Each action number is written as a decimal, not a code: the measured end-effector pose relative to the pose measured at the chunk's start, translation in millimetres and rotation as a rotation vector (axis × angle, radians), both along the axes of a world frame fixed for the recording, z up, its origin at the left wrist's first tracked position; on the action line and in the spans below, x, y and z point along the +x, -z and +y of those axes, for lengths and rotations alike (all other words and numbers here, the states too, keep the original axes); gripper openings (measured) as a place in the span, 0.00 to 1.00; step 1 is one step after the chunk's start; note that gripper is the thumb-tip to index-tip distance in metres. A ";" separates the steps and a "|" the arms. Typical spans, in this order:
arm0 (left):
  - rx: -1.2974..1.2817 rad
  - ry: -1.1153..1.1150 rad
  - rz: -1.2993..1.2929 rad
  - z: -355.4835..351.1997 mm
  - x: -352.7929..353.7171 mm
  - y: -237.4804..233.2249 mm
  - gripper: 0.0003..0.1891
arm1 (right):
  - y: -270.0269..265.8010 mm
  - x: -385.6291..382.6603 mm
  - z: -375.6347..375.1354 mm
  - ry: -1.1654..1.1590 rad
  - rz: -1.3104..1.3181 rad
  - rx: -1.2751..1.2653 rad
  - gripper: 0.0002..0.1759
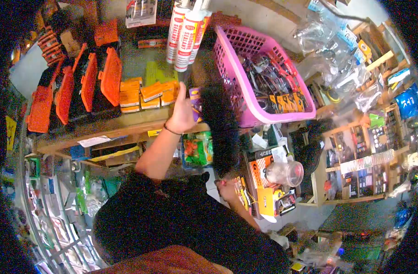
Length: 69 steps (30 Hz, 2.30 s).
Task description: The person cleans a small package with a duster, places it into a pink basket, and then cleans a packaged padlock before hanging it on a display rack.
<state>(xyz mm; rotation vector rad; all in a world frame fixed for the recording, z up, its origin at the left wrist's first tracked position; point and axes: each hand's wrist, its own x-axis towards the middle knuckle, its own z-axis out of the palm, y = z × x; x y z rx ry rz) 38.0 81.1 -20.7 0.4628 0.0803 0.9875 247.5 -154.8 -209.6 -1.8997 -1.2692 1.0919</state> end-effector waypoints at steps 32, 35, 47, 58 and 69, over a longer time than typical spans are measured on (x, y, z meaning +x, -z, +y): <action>-0.143 0.140 -0.142 7.3 -2.9 3.8 0.44 | -34.3 -26.9 -14.5 -0.305 -0.423 0.097 0.11; 0.275 0.365 -0.322 12.3 -7.2 15.3 0.42 | -15.6 -6.5 -3.1 -0.109 -0.097 -0.185 0.13; 0.095 0.280 -0.217 29.0 3.0 30.8 0.51 | -51.2 -32.1 -3.8 -0.231 -0.130 -0.053 0.13; 0.135 0.384 -0.406 11.3 -5.3 17.6 0.47 | -4.0 15.4 -4.9 0.054 0.045 -0.135 0.17; -0.020 0.232 -0.268 11.0 -2.7 7.5 0.50 | -42.5 -10.2 -13.0 -0.109 -0.126 -0.012 0.17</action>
